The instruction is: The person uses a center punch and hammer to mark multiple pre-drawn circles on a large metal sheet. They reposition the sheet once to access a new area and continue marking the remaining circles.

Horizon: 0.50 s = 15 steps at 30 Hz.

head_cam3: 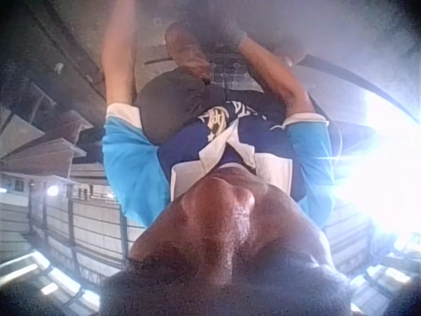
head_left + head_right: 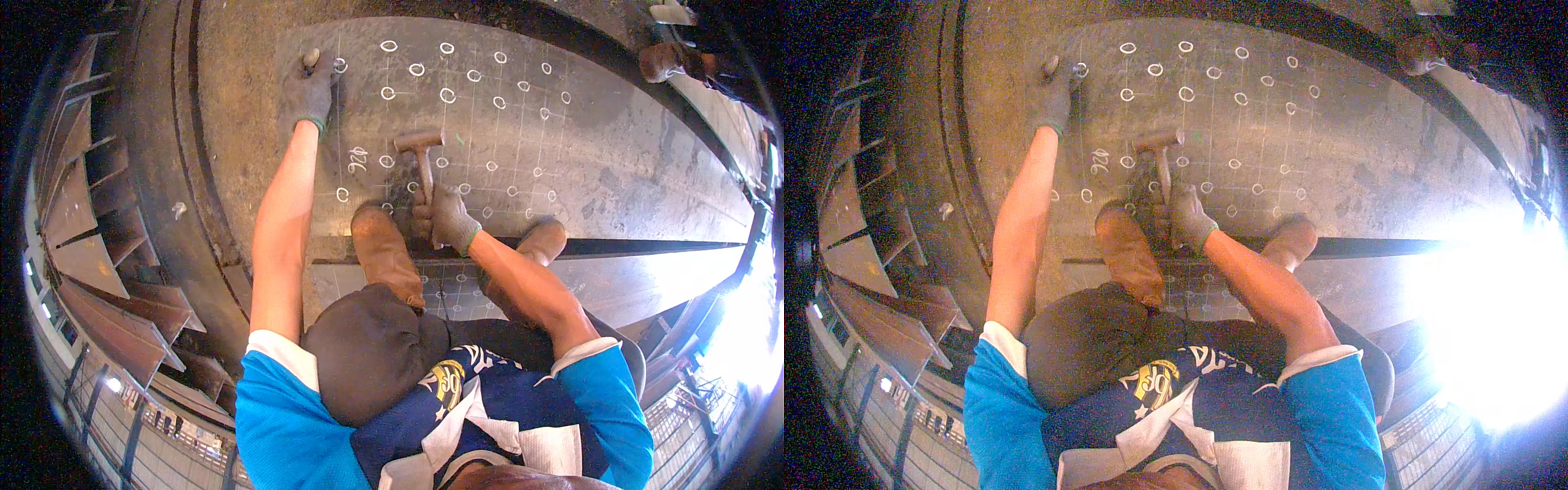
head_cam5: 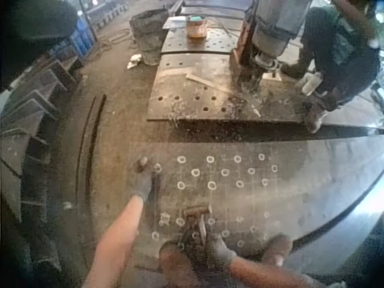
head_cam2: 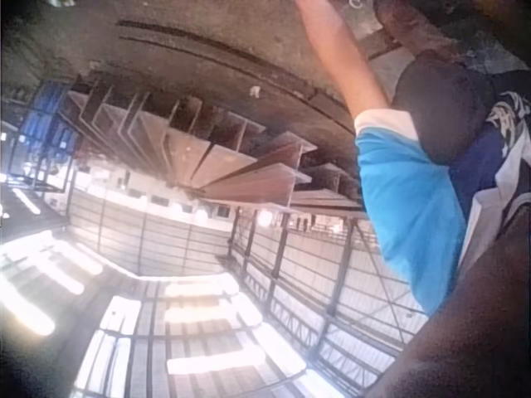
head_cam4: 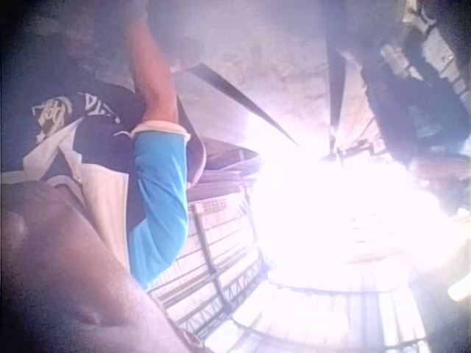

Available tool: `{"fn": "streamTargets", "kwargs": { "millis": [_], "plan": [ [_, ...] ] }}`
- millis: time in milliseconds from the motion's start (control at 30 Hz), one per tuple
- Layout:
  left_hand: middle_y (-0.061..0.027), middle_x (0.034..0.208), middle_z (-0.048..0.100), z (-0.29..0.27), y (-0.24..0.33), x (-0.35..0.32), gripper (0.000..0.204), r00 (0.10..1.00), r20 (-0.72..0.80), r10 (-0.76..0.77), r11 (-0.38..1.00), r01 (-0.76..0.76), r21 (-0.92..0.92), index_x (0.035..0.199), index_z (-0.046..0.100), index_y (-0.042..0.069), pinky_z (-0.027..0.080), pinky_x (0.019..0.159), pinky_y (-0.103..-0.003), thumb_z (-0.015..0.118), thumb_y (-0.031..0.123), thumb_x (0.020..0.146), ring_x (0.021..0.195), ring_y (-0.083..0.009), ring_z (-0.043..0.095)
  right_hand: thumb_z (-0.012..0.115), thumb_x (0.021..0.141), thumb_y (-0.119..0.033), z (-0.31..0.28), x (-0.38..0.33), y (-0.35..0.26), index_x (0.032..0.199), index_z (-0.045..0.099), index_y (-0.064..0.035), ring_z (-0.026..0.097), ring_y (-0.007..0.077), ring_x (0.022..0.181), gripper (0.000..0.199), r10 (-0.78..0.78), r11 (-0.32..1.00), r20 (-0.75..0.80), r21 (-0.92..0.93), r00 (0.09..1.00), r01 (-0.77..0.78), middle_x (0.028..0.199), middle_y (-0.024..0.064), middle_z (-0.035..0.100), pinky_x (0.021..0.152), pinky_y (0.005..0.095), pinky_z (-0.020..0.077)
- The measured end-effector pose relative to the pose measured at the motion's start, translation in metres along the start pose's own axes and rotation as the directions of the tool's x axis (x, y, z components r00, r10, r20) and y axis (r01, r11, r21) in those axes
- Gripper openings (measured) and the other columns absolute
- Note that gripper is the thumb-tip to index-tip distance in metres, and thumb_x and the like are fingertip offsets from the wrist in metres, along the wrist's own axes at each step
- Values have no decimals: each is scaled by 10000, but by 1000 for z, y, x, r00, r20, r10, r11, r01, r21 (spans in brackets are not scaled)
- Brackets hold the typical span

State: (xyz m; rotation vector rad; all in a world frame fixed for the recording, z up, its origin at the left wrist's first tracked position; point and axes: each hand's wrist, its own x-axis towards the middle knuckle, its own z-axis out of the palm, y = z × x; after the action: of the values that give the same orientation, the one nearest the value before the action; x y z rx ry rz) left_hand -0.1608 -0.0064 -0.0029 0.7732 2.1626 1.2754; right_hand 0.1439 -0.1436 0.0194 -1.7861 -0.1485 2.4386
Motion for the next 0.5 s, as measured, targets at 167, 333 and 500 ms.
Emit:
{"fn": "streamTargets", "kwargs": {
  "millis": [167, 333, 500],
  "plan": [
    [-59, 923, 778, 0, 0, 0, 413, 997, 45, -59, 997, 57, 45, 1046, 766, 65, 539, 799, -364, 787, 456, 912, 840, -164, 695, 329, 1048, -388, -6, 5, 4, 860, 488, -171, 315, 195, 437, 329, -23, 1000, 32, -4, 999, 23, 583, 7, 397, 421, 380, 246],
    [-63, 931, 778, 0, 3, -1, 431, 996, 26, -85, 996, 84, 33, 1060, 767, 63, 538, 804, -360, 801, 462, 900, 848, -169, 695, 334, 1055, -381, 6, -11, -7, 867, 494, -170, 331, 193, 434, 324, 22, 999, -34, 48, 999, -21, 589, 6, 405, 412, 380, 255],
    [-109, 1158, 781, -3, 16, -6, 497, 994, 40, -104, 985, 97, 145, 1247, 737, 62, 538, 954, -384, 762, 455, 943, 1062, -245, 716, 334, 1058, -384, 3, -12, -3, 883, 501, -166, 353, 187, 438, 325, -22, 1000, -2, 21, 1000, 22, 599, 4, 412, 399, 366, 272]
  ]
}}
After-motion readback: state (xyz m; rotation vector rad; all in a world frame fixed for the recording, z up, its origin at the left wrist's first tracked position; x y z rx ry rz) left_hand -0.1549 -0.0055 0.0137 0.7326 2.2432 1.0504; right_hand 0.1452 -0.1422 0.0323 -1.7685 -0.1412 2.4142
